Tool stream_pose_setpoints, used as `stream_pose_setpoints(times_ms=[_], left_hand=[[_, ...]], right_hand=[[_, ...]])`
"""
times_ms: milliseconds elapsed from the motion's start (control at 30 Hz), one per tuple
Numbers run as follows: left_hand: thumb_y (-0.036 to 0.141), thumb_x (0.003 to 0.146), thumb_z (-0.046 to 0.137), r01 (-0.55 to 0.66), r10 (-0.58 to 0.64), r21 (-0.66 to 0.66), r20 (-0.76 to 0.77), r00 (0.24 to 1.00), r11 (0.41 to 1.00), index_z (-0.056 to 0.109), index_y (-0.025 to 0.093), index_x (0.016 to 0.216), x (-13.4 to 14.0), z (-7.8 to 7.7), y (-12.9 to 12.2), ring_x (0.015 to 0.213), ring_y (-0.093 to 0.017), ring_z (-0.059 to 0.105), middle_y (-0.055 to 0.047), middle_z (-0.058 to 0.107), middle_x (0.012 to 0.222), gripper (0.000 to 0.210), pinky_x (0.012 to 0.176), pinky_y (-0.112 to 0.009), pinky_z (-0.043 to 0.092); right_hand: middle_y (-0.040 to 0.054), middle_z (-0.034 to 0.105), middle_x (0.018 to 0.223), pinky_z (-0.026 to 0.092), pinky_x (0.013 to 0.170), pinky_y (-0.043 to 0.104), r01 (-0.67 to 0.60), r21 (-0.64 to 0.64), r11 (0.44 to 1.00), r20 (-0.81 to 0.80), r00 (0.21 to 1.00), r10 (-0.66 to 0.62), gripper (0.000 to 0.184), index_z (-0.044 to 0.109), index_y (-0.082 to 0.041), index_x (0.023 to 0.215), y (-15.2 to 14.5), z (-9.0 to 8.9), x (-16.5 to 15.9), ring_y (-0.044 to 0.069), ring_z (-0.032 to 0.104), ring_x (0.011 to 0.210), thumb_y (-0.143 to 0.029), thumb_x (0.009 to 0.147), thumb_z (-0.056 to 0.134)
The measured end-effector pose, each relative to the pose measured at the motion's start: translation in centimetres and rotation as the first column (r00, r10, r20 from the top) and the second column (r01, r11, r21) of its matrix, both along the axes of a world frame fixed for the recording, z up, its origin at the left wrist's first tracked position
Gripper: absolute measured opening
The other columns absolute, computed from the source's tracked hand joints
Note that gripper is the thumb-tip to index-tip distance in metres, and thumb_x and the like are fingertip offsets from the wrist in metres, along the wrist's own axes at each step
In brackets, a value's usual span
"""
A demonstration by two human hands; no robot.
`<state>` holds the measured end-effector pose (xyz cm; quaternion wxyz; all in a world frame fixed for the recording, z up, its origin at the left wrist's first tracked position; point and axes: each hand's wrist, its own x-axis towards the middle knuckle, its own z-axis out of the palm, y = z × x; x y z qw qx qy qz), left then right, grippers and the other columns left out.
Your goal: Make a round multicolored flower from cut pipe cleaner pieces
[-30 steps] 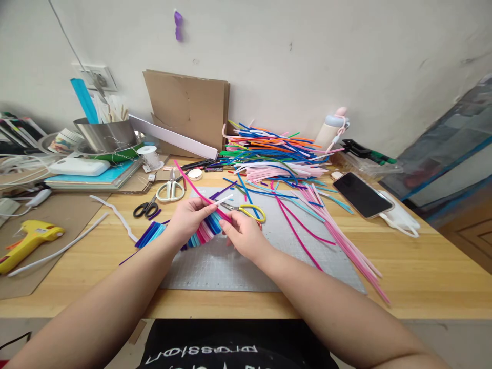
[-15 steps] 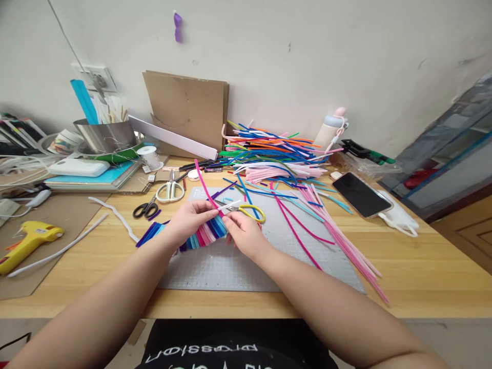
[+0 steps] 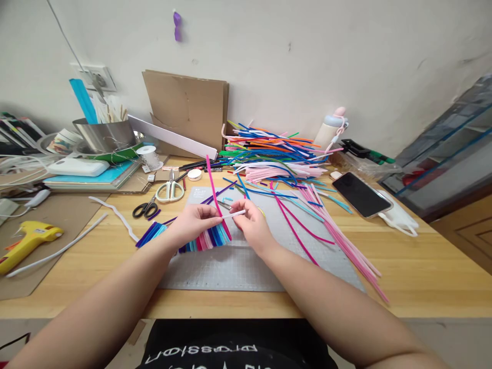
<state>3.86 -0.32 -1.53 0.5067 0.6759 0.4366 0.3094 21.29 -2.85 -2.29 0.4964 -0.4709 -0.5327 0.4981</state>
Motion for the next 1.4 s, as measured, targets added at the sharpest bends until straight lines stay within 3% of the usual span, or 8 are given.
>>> stream_pose_setpoints(times_ms=[267, 433, 600, 667, 800, 933, 1167, 1400], left_hand=[[0.039, 0.074, 0.058, 0.121, -0.094, 0.094, -0.256, 0.962, 0.988, 0.066, 0.014, 0.069, 0.3, 0.7, -1.0, 0.058, -0.012, 0.053, 0.000, 0.063, 0.063, 0.026, 0.056, -0.022, 0.039], [0.044, 0.071, 0.061, 0.049, -0.051, -0.013, -0.191, 0.980, 0.999, 0.067, 0.014, 0.072, 0.1, 0.2, -0.8, 0.057, -0.012, 0.054, -0.001, 0.064, 0.065, 0.031, 0.054, -0.022, 0.039], [0.043, 0.069, 0.064, -0.022, 0.017, -0.045, -0.112, 0.994, 0.999, 0.069, 0.013, 0.077, 0.1, -0.4, -0.3, 0.060, -0.013, 0.058, -0.003, 0.068, 0.072, 0.032, 0.056, -0.022, 0.042], [0.041, 0.071, 0.062, -0.015, 0.020, 0.035, -0.145, 0.989, 0.999, 0.069, 0.014, 0.077, 0.2, -0.2, -0.5, 0.059, -0.013, 0.058, -0.002, 0.068, 0.071, 0.028, 0.056, -0.022, 0.042], [0.030, 0.077, 0.056, 0.034, 0.065, 0.287, -0.328, 0.942, 0.957, 0.069, 0.018, 0.077, 0.5, 0.7, -1.3, 0.061, -0.014, 0.059, -0.001, 0.067, 0.069, 0.018, 0.056, -0.023, 0.042], [0.022, 0.078, 0.055, 0.164, 0.066, 0.474, -0.431, 0.900, 0.865, 0.069, 0.019, 0.079, 0.7, 1.3, -1.7, 0.070, -0.016, 0.061, -0.002, 0.070, 0.077, 0.014, 0.065, -0.026, 0.043], [0.020, 0.079, 0.054, 0.266, 0.098, 0.581, -0.519, 0.849, 0.769, 0.068, 0.019, 0.081, 0.9, 1.1, -1.9, 0.073, -0.017, 0.061, -0.003, 0.069, 0.077, 0.014, 0.071, -0.028, 0.043], [0.024, 0.080, 0.054, 0.159, 0.043, 0.444, -0.412, 0.910, 0.882, 0.069, 0.020, 0.079, 0.9, 1.4, -1.9, 0.068, -0.016, 0.061, -0.002, 0.069, 0.073, 0.016, 0.066, -0.026, 0.043]], right_hand=[[0.0013, 0.058, 0.075, 0.042, 0.066, 0.029, -0.201, 0.112, 0.973, 0.369, 0.918, 0.147, 0.014, 0.058, -0.017, 0.081, 0.3, 0.1, 0.3, 0.014, 0.051, 0.067, -0.029, 0.075, 0.058], [0.0020, 0.058, 0.075, 0.042, 0.067, 0.029, -0.242, 0.216, 0.946, 0.428, 0.894, 0.131, 0.007, 0.058, -0.017, 0.079, 0.0, 0.4, 0.5, 0.015, 0.052, 0.071, -0.024, 0.078, 0.055], [0.0051, 0.061, 0.088, 0.042, 0.082, 0.033, -0.351, 0.407, 0.843, 0.418, 0.892, 0.170, 0.008, 0.061, -0.019, 0.080, -0.1, 0.7, 1.0, 0.018, 0.056, 0.087, -0.019, 0.080, 0.053], [0.0044, 0.060, 0.086, 0.043, 0.079, 0.033, -0.330, 0.355, 0.875, 0.363, 0.911, 0.196, 0.010, 0.060, -0.019, 0.078, 0.1, 0.5, 1.0, 0.018, 0.056, 0.085, -0.021, 0.081, 0.051], [-0.0006, 0.053, 0.072, 0.040, 0.060, 0.026, -0.230, 0.032, 0.973, 0.261, 0.941, 0.215, 0.012, 0.053, -0.018, 0.077, 0.7, -0.2, 0.9, 0.013, 0.050, 0.065, -0.030, 0.078, 0.056], [-0.0023, 0.051, 0.065, 0.039, 0.055, 0.025, -0.355, -0.189, 0.916, 0.184, 0.903, 0.388, 0.023, 0.051, -0.017, 0.073, 1.0, -0.1, 1.2, 0.010, 0.048, 0.057, -0.038, 0.072, 0.060], [-0.0051, 0.048, 0.057, 0.033, 0.050, 0.021, -0.374, -0.246, 0.894, 0.197, 0.884, 0.424, 0.022, 0.051, -0.016, 0.067, 0.7, 0.8, 1.4, 0.007, 0.043, 0.050, -0.033, 0.067, 0.065], [-0.0055, 0.048, 0.058, 0.032, 0.048, 0.021, -0.370, -0.221, 0.902, 0.162, 0.898, 0.408, 0.025, 0.050, -0.016, 0.068, 0.7, 0.5, 1.5, 0.006, 0.040, 0.048, -0.035, 0.068, 0.066]])
